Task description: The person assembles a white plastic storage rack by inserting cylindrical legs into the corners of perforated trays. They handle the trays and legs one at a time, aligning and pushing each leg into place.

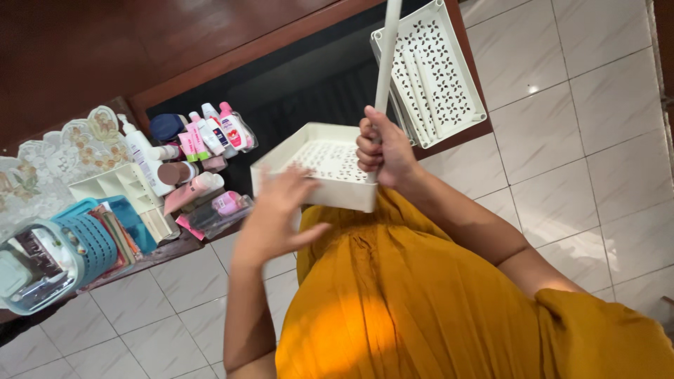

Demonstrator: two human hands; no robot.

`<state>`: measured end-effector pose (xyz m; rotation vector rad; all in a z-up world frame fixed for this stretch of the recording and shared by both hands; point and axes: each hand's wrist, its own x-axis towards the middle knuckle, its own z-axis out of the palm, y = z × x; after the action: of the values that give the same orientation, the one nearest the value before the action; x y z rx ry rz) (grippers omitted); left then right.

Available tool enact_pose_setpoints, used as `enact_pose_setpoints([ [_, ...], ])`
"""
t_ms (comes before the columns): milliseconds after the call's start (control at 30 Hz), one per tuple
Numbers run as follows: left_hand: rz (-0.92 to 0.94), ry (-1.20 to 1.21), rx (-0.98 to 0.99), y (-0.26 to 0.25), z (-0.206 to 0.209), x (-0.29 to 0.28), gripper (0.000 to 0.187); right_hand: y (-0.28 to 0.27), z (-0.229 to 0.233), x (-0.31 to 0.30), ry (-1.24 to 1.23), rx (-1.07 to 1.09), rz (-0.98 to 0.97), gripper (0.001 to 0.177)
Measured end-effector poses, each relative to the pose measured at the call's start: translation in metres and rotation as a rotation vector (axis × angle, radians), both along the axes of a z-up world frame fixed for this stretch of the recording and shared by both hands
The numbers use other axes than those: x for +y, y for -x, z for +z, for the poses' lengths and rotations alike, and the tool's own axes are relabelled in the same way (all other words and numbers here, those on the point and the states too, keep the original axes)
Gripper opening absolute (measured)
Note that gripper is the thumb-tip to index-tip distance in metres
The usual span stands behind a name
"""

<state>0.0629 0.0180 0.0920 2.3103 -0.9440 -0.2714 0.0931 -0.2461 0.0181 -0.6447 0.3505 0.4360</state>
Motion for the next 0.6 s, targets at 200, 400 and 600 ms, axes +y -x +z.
enact_pose_setpoints([
  [200,-0.091,-0.158,-0.494,-0.021,-0.015,-0.028,0.053,-0.011,0.039,0.03,-0.164,-0.05,-0.04,0.047],
  [400,-0.34,-0.126,-0.296,-0.052,0.006,-0.011,0.046,-0.039,0.067,0.013,0.289,-0.211,0.554,0.029],
  [600,-0.425,-0.302,-0.228,-0.048,0.029,-0.01,0.04,-0.056,0.163,-0.036,1.397,-0.614,1.31,0.037],
])
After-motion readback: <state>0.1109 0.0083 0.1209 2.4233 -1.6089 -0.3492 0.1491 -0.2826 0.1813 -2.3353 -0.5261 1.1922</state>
